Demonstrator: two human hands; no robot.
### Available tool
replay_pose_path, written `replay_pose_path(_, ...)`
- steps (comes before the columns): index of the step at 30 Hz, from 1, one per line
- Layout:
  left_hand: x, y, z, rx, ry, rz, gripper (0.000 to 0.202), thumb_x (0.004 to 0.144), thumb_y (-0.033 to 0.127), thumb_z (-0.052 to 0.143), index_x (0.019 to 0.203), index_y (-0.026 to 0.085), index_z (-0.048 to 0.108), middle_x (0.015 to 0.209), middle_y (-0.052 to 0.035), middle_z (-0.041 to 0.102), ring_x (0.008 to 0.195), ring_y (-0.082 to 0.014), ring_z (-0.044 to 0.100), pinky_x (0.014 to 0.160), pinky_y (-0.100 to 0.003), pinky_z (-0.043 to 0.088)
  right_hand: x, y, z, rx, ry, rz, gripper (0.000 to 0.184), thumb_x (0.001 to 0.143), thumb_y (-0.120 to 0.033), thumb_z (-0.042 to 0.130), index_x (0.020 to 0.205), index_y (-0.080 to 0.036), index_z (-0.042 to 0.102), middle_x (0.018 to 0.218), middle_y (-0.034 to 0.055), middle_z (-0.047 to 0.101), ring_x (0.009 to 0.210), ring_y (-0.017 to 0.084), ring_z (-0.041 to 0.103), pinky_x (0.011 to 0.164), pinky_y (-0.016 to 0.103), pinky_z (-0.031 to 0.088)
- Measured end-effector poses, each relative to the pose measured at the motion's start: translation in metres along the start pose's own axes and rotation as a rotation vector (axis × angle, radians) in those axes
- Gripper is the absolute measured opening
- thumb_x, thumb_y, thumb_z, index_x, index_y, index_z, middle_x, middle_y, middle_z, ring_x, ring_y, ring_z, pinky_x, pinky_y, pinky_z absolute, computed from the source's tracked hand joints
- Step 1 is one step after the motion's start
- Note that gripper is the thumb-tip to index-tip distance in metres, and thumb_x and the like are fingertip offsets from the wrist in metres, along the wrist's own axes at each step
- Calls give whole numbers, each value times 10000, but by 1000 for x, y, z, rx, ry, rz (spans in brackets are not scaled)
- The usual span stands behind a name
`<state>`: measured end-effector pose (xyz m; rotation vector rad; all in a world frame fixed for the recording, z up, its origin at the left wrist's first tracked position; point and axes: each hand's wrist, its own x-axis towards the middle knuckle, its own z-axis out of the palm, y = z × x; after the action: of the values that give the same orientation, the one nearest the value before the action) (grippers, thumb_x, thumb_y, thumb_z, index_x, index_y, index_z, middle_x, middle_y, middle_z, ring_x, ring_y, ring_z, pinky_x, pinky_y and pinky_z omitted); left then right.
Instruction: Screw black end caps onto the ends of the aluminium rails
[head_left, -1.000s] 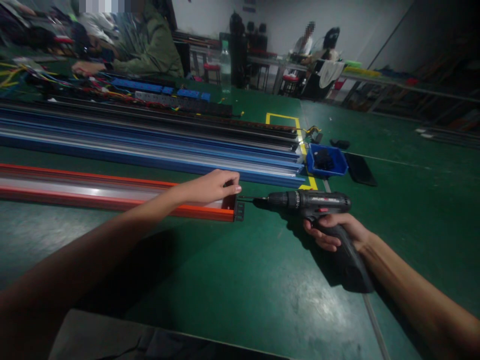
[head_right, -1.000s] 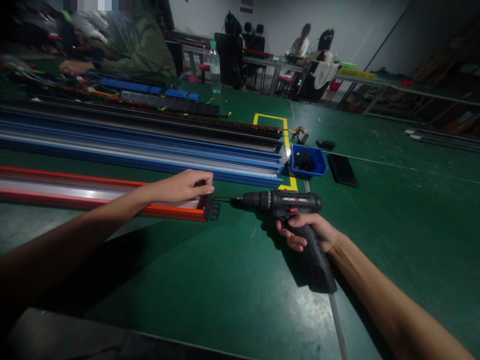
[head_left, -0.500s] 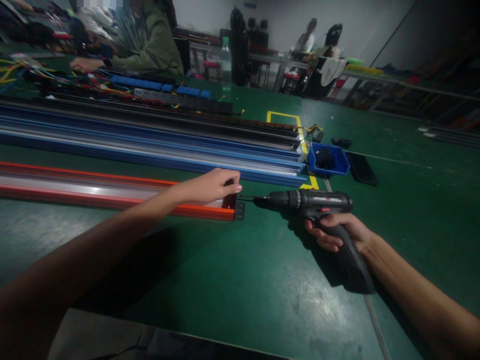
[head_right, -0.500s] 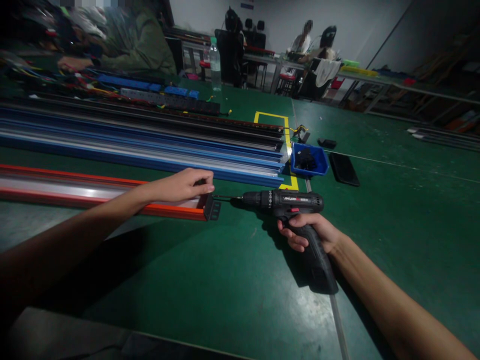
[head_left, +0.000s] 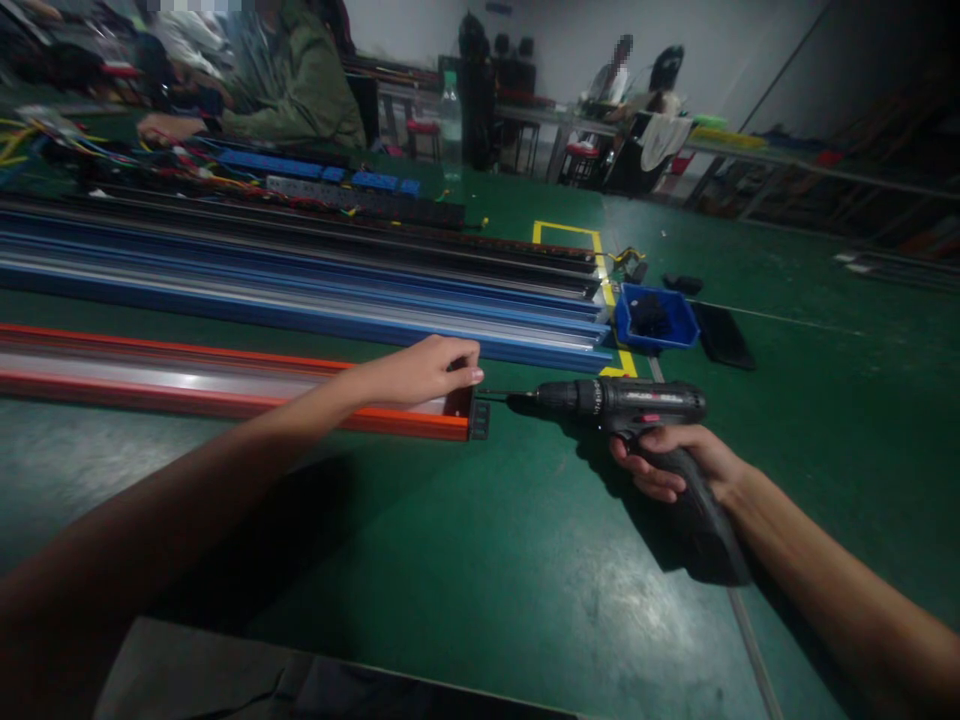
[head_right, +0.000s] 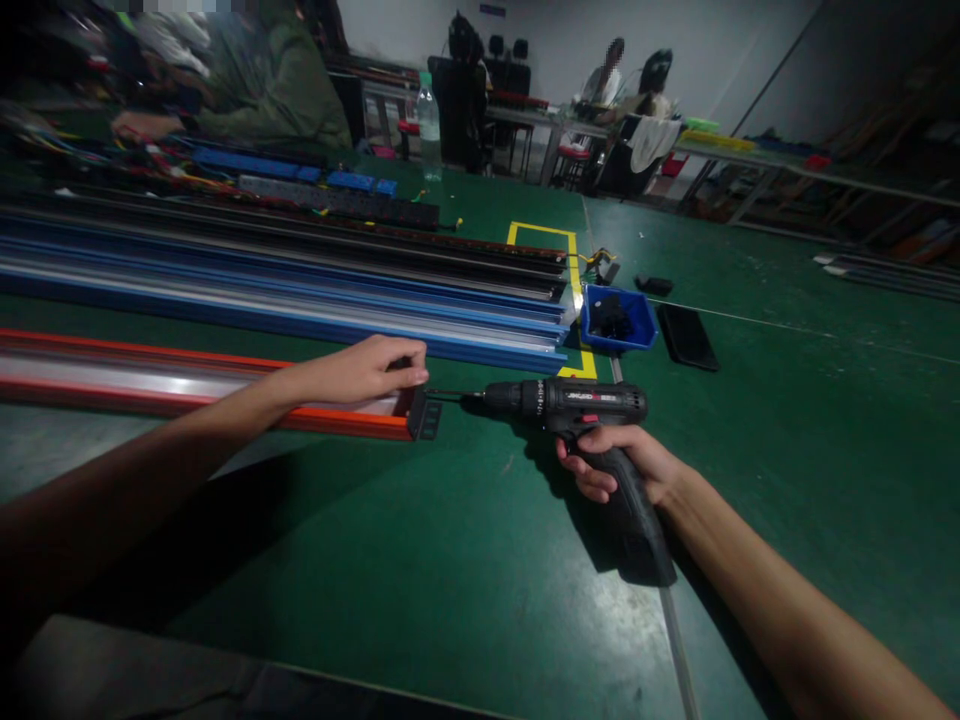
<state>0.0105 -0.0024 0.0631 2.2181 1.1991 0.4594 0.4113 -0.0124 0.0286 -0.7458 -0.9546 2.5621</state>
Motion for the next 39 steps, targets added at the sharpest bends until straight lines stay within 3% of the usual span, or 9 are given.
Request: replay_pose_path(39, 1, -2, 1, 17, 5, 19, 329, 996, 450, 512, 817, 177, 558, 768, 3, 599, 706, -135, 508, 656, -271, 336, 1, 0, -2, -5, -40, 7, 261, 908, -187, 600, 1071, -26, 725, 818, 83, 661, 454, 49, 508, 510, 199, 546)
